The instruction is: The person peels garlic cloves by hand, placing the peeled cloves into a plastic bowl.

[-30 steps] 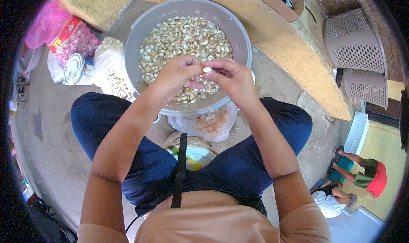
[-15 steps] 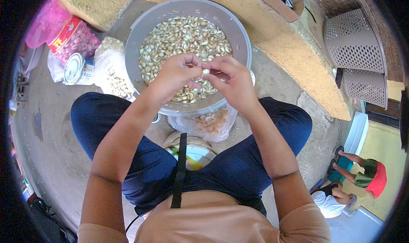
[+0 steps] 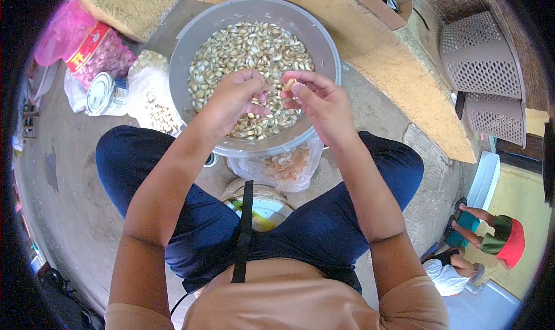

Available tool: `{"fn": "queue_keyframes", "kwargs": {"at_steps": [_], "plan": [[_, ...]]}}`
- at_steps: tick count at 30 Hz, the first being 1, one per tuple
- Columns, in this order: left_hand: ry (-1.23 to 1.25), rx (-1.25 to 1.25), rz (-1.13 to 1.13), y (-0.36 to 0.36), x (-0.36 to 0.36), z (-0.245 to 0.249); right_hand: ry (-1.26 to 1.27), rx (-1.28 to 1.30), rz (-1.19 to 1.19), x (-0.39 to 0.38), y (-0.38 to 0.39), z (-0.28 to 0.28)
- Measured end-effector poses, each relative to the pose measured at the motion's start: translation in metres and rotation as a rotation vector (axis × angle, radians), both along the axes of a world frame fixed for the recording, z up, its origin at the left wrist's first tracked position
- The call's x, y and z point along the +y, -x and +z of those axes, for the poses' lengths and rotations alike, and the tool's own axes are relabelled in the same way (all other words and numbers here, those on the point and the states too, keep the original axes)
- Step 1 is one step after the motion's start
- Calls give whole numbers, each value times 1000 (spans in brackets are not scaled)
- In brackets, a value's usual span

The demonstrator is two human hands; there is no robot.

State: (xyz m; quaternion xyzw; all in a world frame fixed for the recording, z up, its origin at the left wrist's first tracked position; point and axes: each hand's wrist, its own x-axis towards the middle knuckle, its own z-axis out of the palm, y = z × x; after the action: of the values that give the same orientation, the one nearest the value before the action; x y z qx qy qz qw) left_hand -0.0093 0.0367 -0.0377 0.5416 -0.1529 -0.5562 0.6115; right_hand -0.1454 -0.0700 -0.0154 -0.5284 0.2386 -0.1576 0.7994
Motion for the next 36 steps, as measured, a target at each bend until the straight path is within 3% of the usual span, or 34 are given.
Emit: {"fn": "queue_keyframes", "kwargs": {"at_steps": [3,6,9,15,26,36], "plan": [[17,-55,3,2,-1,4,67,43,65,-1,1,1],[6,-229,-51,3,-1,5,448,129,50,0,2,-5],[3,-360,-92,5,-1,7,671,249,99,1,3,1],[92,-509,-97,8,0,3,909,110,38,1,2,-1],[5,-392,-134,4,1,2,944,120,63,1,2,-1],[-29,-498,-95,7,3,-5,987,148,90,3,3,0]]}}
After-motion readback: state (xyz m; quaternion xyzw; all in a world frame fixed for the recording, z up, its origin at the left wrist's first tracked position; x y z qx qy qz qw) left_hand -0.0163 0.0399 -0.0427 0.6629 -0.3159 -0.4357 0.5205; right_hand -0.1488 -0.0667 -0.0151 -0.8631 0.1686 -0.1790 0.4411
